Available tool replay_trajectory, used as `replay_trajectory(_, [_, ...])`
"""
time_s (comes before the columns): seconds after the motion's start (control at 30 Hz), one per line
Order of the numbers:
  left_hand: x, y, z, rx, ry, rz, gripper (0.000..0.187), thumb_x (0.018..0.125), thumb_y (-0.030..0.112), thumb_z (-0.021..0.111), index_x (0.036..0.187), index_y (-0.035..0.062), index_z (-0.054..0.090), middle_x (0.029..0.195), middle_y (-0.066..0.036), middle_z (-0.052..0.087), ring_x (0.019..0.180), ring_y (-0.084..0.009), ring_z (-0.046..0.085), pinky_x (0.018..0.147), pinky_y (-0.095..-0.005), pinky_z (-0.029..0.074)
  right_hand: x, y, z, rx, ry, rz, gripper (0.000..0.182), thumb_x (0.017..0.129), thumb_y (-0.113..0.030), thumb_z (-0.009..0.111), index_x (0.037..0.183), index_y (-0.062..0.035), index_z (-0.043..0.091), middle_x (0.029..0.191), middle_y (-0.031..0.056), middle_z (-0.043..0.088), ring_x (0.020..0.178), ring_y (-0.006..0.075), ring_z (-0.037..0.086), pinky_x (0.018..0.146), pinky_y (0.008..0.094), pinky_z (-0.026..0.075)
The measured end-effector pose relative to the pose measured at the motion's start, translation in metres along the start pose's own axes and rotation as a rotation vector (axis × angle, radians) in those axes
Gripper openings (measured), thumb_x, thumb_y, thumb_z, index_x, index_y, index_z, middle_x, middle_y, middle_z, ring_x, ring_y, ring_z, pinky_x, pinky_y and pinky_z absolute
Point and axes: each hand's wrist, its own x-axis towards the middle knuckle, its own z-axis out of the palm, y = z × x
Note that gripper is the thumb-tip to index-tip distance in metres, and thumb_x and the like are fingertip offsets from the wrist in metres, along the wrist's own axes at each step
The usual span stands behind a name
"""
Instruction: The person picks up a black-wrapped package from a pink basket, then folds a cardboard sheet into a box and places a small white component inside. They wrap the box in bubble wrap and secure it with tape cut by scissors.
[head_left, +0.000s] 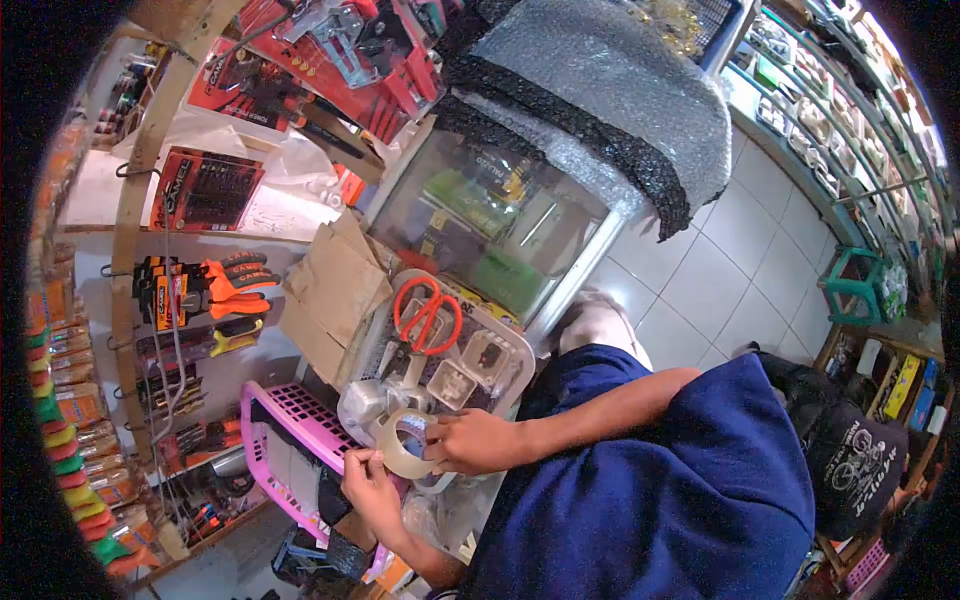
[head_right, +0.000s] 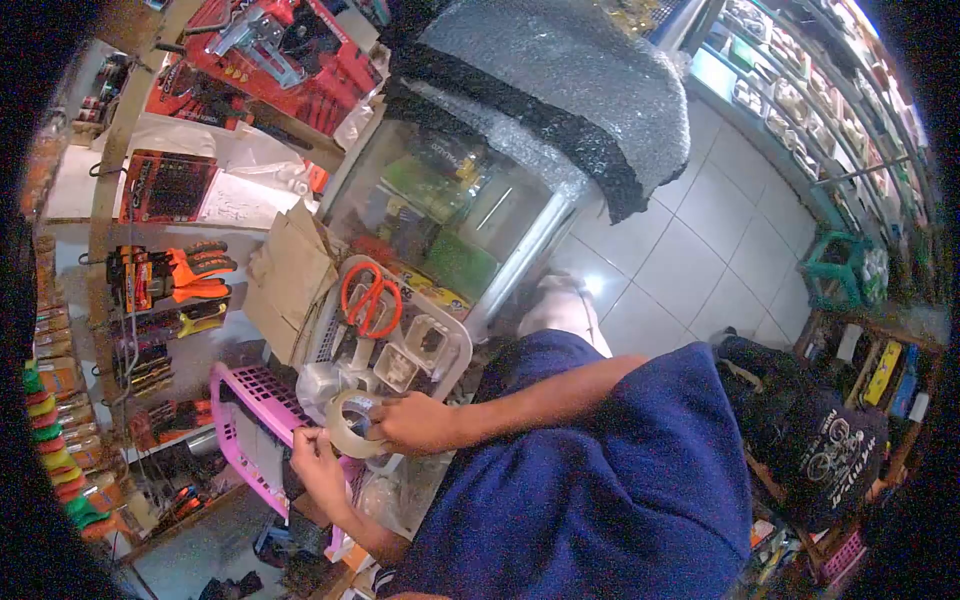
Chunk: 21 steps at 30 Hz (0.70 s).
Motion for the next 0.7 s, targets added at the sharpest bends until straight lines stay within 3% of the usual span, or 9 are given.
replay_trajectory(0.03, [0.0,0.005,0.0,0.095,0.021,0.043,0.01,0.097,0.0,0.062,0.092,-0.0033,0.054,0.077,-0.01,0.059,0.07,-0.0188,0.055,0.066,-0.0357,0.048,0.0,0.001,0.001,0.01,-0.019,0.013,0.027,0.092,-0.027,0.07,0.112,-0.0103,0.066,0.111,0.0119,0.062,0.103,0.0353,0.066,0.083,0.0493,0.057])
replay_trajectory(0.07, [-0.002,0.012,0.002,0.066,0.025,-0.02,0.009,0.092,-0.001,0.064,0.096,-0.0035,0.056,0.084,-0.022,0.061,0.076,-0.0391,0.06,0.072,-0.0446,0.049,0.0,0.002,0.003,0.022,-0.041,0.022,0.027,0.092,-0.028,0.069,0.113,-0.011,0.066,0.112,0.0118,0.062,0.103,0.0355,0.066,0.082,0.0496,0.058])
replay_trajectory(0.17, [-0.004,0.018,0.008,0.199,0.042,0.017,0.008,0.096,0.003,0.06,0.1,-0.0018,0.055,0.09,-0.023,0.061,0.085,-0.045,0.06,0.077,-0.0499,0.048,0.0,-0.001,-0.005,0.066,-0.095,0.055,0.027,0.095,-0.029,0.067,0.117,-0.0134,0.065,0.116,0.012,0.062,0.099,0.0363,0.069,0.078,0.0504,0.059])
replay_trajectory(0.3, [-0.004,0.027,0.005,0.178,0.022,-0.041,0.015,0.104,0.014,0.055,0.101,-0.0008,0.053,0.091,-0.023,0.06,0.086,-0.0414,0.062,0.079,-0.0482,0.048,0.002,0.002,-0.007,0.122,-0.096,0.011,0.029,0.097,-0.026,0.064,0.118,-0.0066,0.062,0.118,0.0132,0.063,0.096,0.038,0.07,0.078,0.0494,0.061])
replay_trajectory(0.33, [-0.003,0.028,-0.004,0.048,-0.046,-0.144,0.024,0.107,0.021,0.054,0.113,-0.0022,0.058,0.102,-0.022,0.065,0.095,-0.0356,0.065,0.085,-0.0448,0.05,0.001,0.001,-0.008,0.163,-0.004,-0.059,0.026,0.097,-0.022,0.064,0.114,-0.0028,0.061,0.113,0.0152,0.062,0.095,0.0394,0.069,0.076,0.0505,0.06])
replay_trajectory(0.43, [-0.003,0.059,-0.011,-0.224,0.088,-0.011,0.034,0.107,0.017,0.05,0.134,-0.0027,0.058,0.126,-0.016,0.067,0.112,-0.0243,0.062,0.099,-0.0384,0.047,-0.005,-0.012,-0.039,0.287,0.044,-0.103,0.026,0.099,-0.024,0.063,0.109,0.0003,0.059,0.106,0.0191,0.06,0.098,0.0426,0.067,0.082,0.0517,0.057])
replay_trajectory(0.47, [-0.002,0.068,-0.02,-0.129,-0.025,0.006,0.045,0.108,0.021,0.049,0.146,-0.003,0.052,0.143,-0.017,0.06,0.127,-0.0276,0.059,0.109,-0.039,0.043,-0.008,-0.015,-0.056,0.324,0.027,-0.129,0.026,0.099,-0.024,0.063,0.109,0.0005,0.059,0.106,0.0196,0.06,0.098,0.043,0.066,0.082,0.0522,0.055])
replay_trajectory(0.57, [0.009,0.096,-0.016,-0.109,-0.181,0.159,0.045,0.107,0.023,0.049,0.144,-0.003,0.054,0.145,-0.019,0.059,0.134,-0.029,0.056,0.113,-0.0419,0.04,-0.018,-0.015,-0.094,0.402,0.021,-0.191,0.026,0.101,-0.024,0.062,0.108,0.0008,0.057,0.104,0.0205,0.057,0.097,0.0437,0.063,0.081,0.0535,0.052])
replay_trajectory(0.7, [0.022,0.127,0.011,-0.058,-0.104,0.33,0.044,0.103,0.024,0.052,0.134,-0.0059,0.063,0.139,-0.022,0.064,0.134,-0.0372,0.057,0.115,-0.0461,0.041,-0.042,-0.009,-0.116,0.357,0.097,-0.146,0.025,0.099,-0.021,0.063,0.111,0.0002,0.056,0.105,0.0194,0.056,0.095,0.0432,0.062,0.079,0.0531,0.052])
